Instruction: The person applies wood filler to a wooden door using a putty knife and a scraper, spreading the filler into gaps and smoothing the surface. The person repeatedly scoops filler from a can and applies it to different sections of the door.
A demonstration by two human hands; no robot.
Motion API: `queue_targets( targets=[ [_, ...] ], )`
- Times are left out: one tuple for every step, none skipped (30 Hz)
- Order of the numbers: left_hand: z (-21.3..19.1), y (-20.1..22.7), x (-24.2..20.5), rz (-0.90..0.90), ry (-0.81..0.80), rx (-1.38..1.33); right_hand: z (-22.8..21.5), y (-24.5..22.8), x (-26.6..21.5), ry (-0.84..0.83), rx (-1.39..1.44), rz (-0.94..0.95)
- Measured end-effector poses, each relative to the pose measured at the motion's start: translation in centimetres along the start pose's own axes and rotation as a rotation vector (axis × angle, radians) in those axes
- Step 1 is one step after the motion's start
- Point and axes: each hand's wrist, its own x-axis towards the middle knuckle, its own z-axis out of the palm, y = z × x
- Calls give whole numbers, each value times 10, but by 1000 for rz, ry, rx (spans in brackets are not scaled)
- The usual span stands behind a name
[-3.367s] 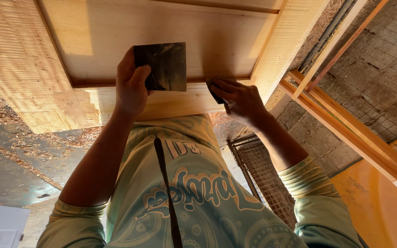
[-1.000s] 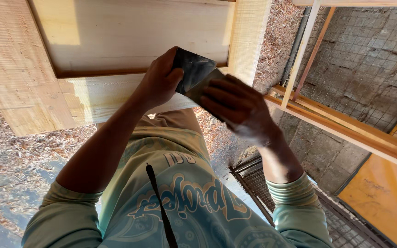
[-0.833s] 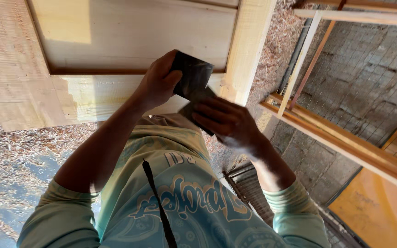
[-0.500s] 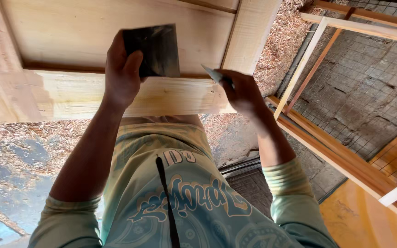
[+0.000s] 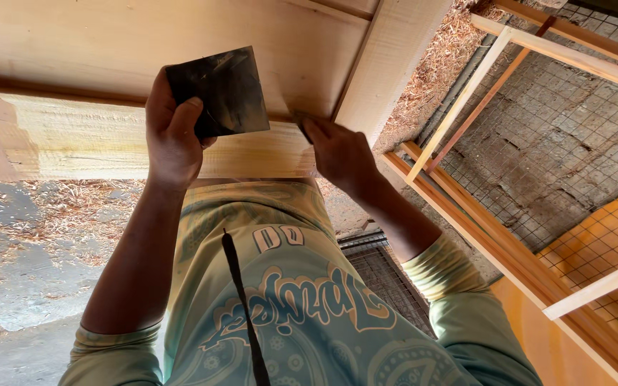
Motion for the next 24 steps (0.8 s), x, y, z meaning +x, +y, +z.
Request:
queue_targets(
  targets=[
    [1,-1,0,-9,2,-4,-2,2,-2,-81,26,24],
    [1,-2,2,-17,4,-7,-5,8,-1,-160,53,46],
    [1,-2,3,-24,6,-10,-10,17,1,-239,81,68],
    [2,-2,2,-31,21,-20,-18,28,3,-334,164,80],
    [2,-3,1,-37,37,-30,-31,43,5,-429,248,92],
    [2,-2,4,-32,46,-37,-40,55,10,-513,327,99],
    [2,-2,7,-26,48,-29,-44,61,13,-383,292,63],
    [2,-2,6,-29,54,-24,-47,65,14,-262,260,32],
    [1,-4,6,-32,60,-18,-47,65,15,-141,228,-1],
    [0,-5,5,-34,57,-22,-42,60,12,-49,157,-7],
    [-1,-6,3,-36,54,-25,-35,52,10,43,85,-13],
    [-2,-6,5,-25,52,-29,-27,45,12,140,9,-30],
    [-3,-6,8,-10,33,-28,-17,37,14,141,-58,-44],
    [-2,-8,7,-7,16,-28,-7,27,10,134,-121,-50],
    [-2,-9,6,-4,-1,-28,2,18,5,127,-184,-57],
    [-1,-10,6,1,8,-24,10,12,1,128,-183,-55],
    [-1,-10,6,6,17,-19,17,5,-5,130,-182,-54],
    [1,-11,5,10,25,-16,21,1,-11,130,-183,-51],
    [3,-12,4,10,27,-26,24,-2,-15,101,-123,-33],
    [5,-14,2,12,31,-36,24,-2,-18,73,-64,-18],
    [7,-15,1,14,34,-46,21,0,-17,44,-5,-3],
    [8,-18,0,21,50,-47,17,4,-14,10,25,-29],
    [10,-21,-2,28,66,-49,10,10,-9,-24,54,-56],
    [12,-24,-5,39,88,-54,2,17,-2,-63,82,-89]
  ],
)
